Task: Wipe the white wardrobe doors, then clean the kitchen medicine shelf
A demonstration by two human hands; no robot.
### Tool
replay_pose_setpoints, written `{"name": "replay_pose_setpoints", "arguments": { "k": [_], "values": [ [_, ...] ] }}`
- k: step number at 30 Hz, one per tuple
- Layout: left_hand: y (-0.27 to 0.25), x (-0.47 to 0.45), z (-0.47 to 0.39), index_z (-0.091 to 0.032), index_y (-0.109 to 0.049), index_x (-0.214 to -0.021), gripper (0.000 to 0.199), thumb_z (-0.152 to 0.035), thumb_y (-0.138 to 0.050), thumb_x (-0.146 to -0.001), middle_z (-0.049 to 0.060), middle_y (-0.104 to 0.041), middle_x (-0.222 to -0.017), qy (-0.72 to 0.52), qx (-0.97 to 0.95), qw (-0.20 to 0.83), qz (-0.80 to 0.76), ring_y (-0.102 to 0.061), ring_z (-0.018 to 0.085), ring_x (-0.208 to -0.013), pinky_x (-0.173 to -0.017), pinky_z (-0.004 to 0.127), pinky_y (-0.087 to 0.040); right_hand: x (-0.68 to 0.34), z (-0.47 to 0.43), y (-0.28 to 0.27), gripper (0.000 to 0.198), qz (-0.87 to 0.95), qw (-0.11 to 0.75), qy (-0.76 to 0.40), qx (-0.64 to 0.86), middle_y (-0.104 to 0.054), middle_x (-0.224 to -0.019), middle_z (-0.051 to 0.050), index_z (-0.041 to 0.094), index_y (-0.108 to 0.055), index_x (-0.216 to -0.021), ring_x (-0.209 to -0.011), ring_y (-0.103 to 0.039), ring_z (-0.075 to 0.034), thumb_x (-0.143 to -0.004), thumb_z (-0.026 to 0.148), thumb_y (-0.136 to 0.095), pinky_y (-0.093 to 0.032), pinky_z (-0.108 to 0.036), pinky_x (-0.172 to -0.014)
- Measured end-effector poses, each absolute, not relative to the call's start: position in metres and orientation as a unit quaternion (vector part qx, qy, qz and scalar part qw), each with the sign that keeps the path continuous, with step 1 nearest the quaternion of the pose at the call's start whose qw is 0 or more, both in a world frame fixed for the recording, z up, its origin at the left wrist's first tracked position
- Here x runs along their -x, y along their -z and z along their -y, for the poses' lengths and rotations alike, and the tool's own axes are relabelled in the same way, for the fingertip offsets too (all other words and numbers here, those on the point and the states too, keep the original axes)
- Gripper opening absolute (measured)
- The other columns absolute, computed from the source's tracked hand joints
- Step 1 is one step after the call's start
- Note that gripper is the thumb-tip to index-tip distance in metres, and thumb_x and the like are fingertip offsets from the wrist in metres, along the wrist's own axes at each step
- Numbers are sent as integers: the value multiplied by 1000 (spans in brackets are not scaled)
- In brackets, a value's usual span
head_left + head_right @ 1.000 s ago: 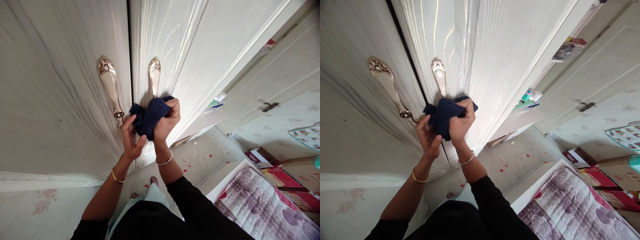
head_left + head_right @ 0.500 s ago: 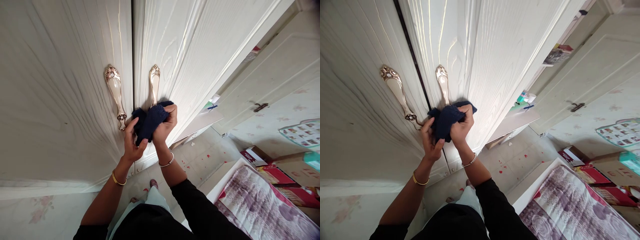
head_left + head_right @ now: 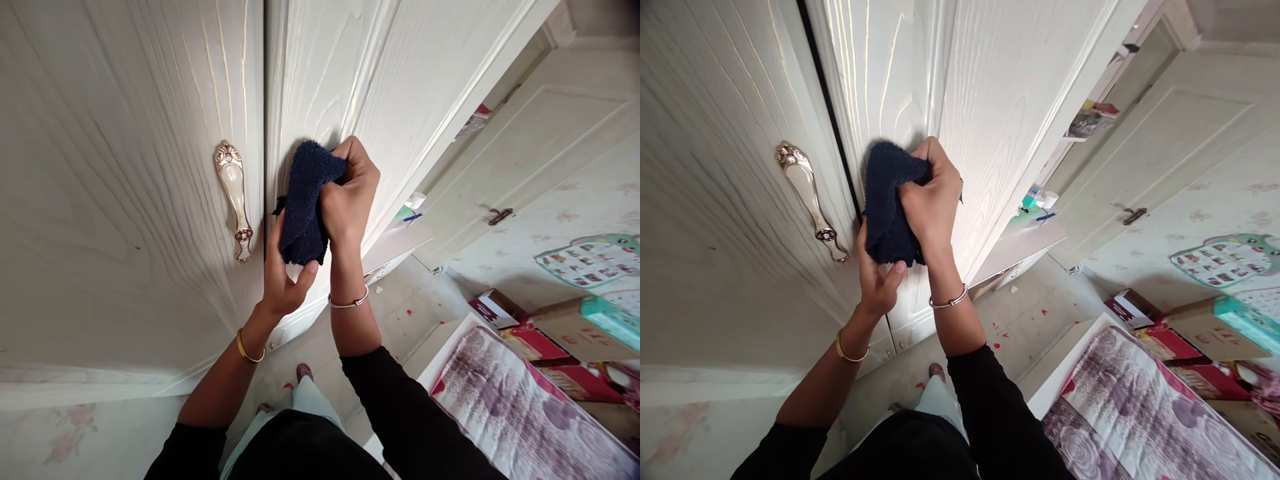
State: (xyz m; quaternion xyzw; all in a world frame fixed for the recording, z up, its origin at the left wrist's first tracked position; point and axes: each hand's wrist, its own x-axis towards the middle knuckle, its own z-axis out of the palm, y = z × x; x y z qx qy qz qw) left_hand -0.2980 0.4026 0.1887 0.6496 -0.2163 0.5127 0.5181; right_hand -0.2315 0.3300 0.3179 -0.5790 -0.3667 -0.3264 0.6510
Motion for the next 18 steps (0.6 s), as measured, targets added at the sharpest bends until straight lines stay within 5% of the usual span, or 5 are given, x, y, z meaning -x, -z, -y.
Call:
{"name": "replay_pose_setpoints", "arguments": {
  "k": [14, 18],
  "values": [
    [-171, 296, -402, -23, -27, -162, 83, -47, -68, -94, 19, -43, -160, -533, -681, 477, 155, -44, 32, -150, -124, 49, -38, 231, -326, -312, 23, 375, 642, 328, 583, -45, -79, 5, 21, -42, -76, -79, -54, -9, -91, 17, -59, -55, -25, -74],
    [-180, 293, -399, -17, -46, -151, 70, -51, -67, -94, 19, -54, -150, -542, -691, 459, 132, -53, 34, -141, -120, 52, -43, 235, -332, -322, 26, 351, 640, 349, 587, -41, -77, 6, 22, -38, -75, -76, -51, -8, -92, 11, -56, -52, -23, -76]
  ]
}}
